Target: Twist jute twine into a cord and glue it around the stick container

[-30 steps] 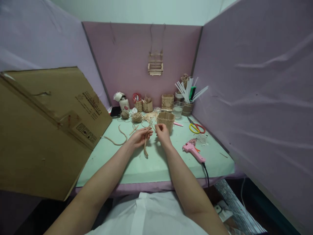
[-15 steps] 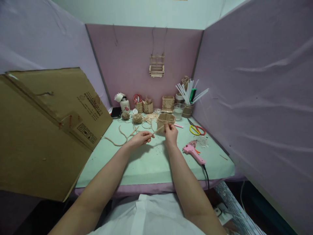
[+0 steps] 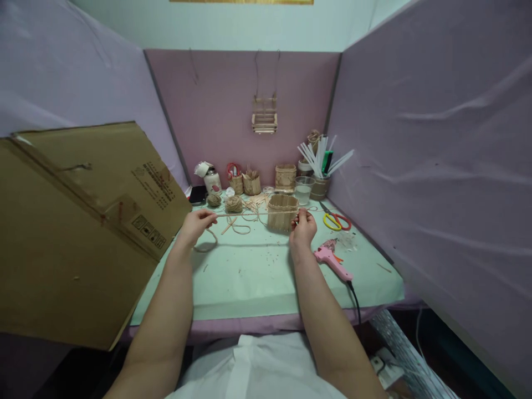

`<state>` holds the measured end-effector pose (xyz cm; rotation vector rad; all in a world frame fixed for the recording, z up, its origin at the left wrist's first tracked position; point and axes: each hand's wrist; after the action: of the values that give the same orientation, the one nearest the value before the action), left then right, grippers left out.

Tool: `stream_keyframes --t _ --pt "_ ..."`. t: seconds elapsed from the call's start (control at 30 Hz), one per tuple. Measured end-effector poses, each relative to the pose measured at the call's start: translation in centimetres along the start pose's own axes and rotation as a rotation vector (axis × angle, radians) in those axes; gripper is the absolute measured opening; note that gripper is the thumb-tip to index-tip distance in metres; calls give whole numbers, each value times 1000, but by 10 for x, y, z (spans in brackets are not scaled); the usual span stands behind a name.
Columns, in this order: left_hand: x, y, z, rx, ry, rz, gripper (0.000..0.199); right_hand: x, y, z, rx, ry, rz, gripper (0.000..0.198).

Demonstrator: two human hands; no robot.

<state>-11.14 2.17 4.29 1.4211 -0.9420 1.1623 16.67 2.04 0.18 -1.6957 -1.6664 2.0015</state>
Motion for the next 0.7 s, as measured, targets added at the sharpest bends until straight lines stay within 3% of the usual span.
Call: stream_keyframes --t 0.17,0.27,0.37,0.47,0.57,0.63,0.7 --pt "4 2 -4 44 87 631 24 2 -1 5 -61 7 97 37" --pt "10 5 -3 -30 87 908 16 5 -2 9 -84 55 184 36" --pt "16 9 5 -114 58 1045 9 6 -2 10 -134 69 320 31" --pt "15 9 27 -203 3 936 14 3 -1 9 -100 191 537 23" --pt "8 2 54 -330 -39 654 26 -8 -2 13 32 553 737 28" --pt "3 -5 69 -336 -2 512 27 -20 -9 21 -37 751 810 32" --pt "-1 -11 80 -381 45 427 25 -29 -26 35 -260 826 802 26"
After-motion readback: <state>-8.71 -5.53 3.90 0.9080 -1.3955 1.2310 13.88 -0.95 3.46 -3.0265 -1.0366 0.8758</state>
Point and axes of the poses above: each hand's wrist, its own z-axis away from the middle knuckle, its own y-axis out of the back of the hand, x = y × z, and after that the axes turned 12 degrees about y, right-handed
